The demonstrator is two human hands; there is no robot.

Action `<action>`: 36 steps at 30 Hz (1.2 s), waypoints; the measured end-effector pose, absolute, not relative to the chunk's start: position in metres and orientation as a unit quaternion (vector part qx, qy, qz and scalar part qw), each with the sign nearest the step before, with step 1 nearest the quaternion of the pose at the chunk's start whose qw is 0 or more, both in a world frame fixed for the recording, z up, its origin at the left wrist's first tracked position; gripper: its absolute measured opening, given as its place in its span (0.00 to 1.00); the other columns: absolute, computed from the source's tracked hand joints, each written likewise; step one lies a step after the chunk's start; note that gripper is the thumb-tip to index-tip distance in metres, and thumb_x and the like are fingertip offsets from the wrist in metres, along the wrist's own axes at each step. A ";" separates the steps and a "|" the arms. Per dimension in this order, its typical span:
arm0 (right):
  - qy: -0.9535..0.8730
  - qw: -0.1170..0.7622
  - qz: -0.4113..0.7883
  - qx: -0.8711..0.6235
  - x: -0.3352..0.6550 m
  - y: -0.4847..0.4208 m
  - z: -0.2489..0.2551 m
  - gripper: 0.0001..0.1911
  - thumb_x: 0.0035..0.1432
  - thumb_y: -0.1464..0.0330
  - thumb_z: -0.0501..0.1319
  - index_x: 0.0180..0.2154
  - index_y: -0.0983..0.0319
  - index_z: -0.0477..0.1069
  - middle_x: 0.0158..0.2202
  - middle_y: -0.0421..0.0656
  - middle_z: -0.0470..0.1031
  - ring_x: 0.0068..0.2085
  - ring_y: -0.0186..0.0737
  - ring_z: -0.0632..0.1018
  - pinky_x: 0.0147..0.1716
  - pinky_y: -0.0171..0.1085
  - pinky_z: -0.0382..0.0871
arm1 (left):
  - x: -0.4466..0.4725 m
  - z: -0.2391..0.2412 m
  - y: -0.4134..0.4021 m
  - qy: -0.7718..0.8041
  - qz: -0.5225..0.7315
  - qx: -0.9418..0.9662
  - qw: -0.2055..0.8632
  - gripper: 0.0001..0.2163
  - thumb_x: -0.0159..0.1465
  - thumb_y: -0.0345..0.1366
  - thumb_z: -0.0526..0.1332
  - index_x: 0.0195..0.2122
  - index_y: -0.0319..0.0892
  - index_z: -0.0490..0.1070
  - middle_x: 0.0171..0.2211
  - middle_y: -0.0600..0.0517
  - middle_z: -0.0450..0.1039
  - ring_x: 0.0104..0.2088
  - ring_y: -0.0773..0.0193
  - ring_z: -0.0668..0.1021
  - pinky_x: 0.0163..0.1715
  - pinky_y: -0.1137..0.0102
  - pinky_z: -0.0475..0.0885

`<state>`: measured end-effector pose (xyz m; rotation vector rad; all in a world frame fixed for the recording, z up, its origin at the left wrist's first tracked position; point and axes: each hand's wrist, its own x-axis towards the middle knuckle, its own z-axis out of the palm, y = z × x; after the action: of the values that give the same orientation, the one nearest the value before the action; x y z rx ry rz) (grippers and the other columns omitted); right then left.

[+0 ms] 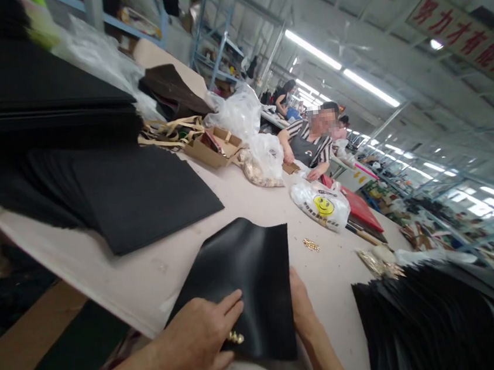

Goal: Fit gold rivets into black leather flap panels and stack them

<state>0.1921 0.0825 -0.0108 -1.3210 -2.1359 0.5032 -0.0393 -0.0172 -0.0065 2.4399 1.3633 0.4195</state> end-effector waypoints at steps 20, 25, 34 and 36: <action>-0.716 0.001 -0.057 -0.695 0.271 0.224 -0.014 0.18 0.67 0.69 0.50 0.47 0.64 0.77 0.43 0.53 0.80 0.46 0.46 0.79 0.46 0.38 0.68 | -0.042 -0.027 -0.012 0.480 0.180 0.841 0.174 0.04 0.64 0.33 0.59 0.39 0.47 0.71 0.60 0.55 0.69 0.41 0.55 0.82 0.38 0.58 0.75; -0.713 -0.049 -0.082 -0.694 0.264 0.230 -0.011 0.18 0.66 0.69 0.51 0.41 0.70 0.78 0.41 0.60 0.79 0.44 0.51 0.80 0.43 0.41 0.69 | -0.043 -0.032 -0.012 0.467 0.211 0.848 0.136 0.05 0.65 0.31 0.57 0.41 0.45 0.69 0.58 0.52 0.71 0.40 0.57 0.82 0.35 0.61 0.74; -0.720 -0.016 -0.065 -0.690 0.255 0.220 0.007 0.16 0.61 0.69 0.54 0.40 0.72 0.77 0.39 0.63 0.79 0.45 0.56 0.80 0.43 0.46 0.70 | -0.041 -0.036 -0.012 0.456 0.232 0.858 0.054 0.04 0.65 0.35 0.61 0.39 0.43 0.68 0.53 0.50 0.76 0.35 0.58 0.82 0.28 0.62 0.73; -0.729 0.012 -0.028 -0.684 0.254 0.206 0.013 0.18 0.63 0.67 0.51 0.41 0.70 0.77 0.38 0.59 0.79 0.43 0.54 0.80 0.42 0.44 0.71 | -0.041 -0.036 -0.012 0.451 0.235 0.860 0.043 0.07 0.64 0.37 0.63 0.39 0.43 0.68 0.53 0.51 0.76 0.35 0.59 0.82 0.27 0.63 0.72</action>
<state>0.2535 0.2065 0.0127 -2.1331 -2.2720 -0.0860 -0.0406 -0.0121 -0.0364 2.6287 1.3801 0.7198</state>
